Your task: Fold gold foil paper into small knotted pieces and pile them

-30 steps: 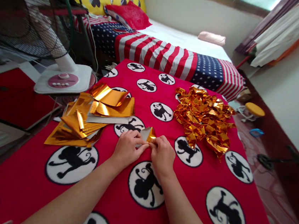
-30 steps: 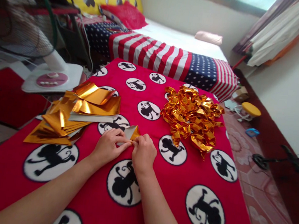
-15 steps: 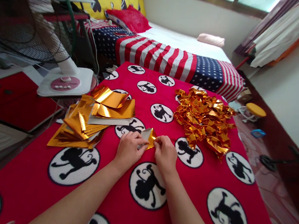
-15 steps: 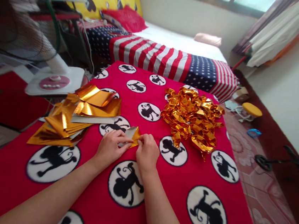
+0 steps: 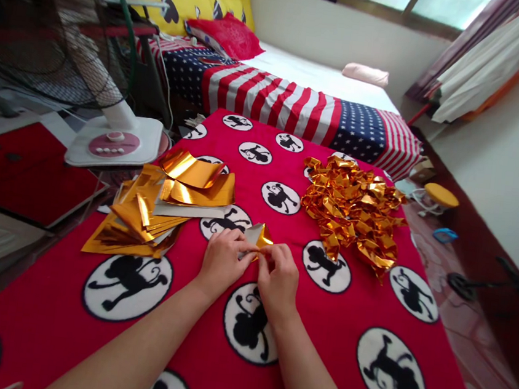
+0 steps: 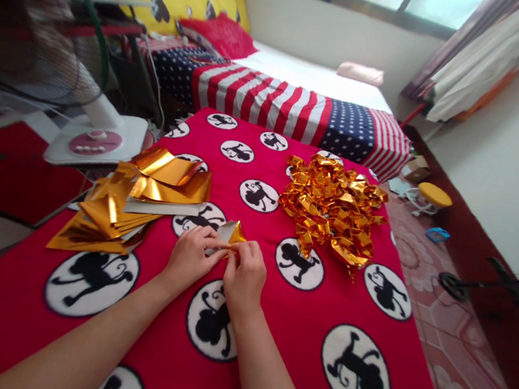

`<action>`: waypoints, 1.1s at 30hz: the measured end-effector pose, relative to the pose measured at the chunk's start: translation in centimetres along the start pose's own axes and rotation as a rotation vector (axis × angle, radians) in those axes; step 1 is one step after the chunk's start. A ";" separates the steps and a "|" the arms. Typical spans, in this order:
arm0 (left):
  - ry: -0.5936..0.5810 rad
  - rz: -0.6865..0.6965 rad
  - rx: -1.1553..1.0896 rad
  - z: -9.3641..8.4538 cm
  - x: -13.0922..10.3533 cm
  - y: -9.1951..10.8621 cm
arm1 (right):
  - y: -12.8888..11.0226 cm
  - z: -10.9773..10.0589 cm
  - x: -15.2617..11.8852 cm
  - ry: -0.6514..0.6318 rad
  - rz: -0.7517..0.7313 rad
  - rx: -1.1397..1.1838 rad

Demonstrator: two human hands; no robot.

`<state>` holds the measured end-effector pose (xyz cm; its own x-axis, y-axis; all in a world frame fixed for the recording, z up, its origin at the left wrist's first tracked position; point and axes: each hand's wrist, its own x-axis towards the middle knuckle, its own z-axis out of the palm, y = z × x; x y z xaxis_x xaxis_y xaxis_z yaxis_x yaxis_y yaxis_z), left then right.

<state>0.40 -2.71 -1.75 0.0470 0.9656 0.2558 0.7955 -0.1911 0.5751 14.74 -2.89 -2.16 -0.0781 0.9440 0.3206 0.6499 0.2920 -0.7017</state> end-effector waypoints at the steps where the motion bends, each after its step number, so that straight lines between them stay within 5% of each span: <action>1: -0.003 0.009 -0.002 0.0 0.0 -0.1 | -0.2 0.1 -0.4 -0.025 -0.017 -0.012; 13: -0.087 0.250 -0.236 -2.6 0.3 -3.8 | -0.6 -0.4 -0.8 -0.119 -0.099 -0.039; 19: -0.088 0.274 -0.174 -3.2 0.5 -3.9 | 0.7 -0.8 0.6 -0.195 -0.181 0.103; 33: -0.101 0.511 0.056 -3.6 0.4 -2.7 | 0.6 -0.5 1.1 -0.180 -0.089 0.095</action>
<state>-3.92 -2.48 -0.39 0.4938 0.7642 0.4149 0.6868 -0.6354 0.3529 15.40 -1.76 -1.93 -0.2707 0.9238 0.2709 0.5614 0.3801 -0.7351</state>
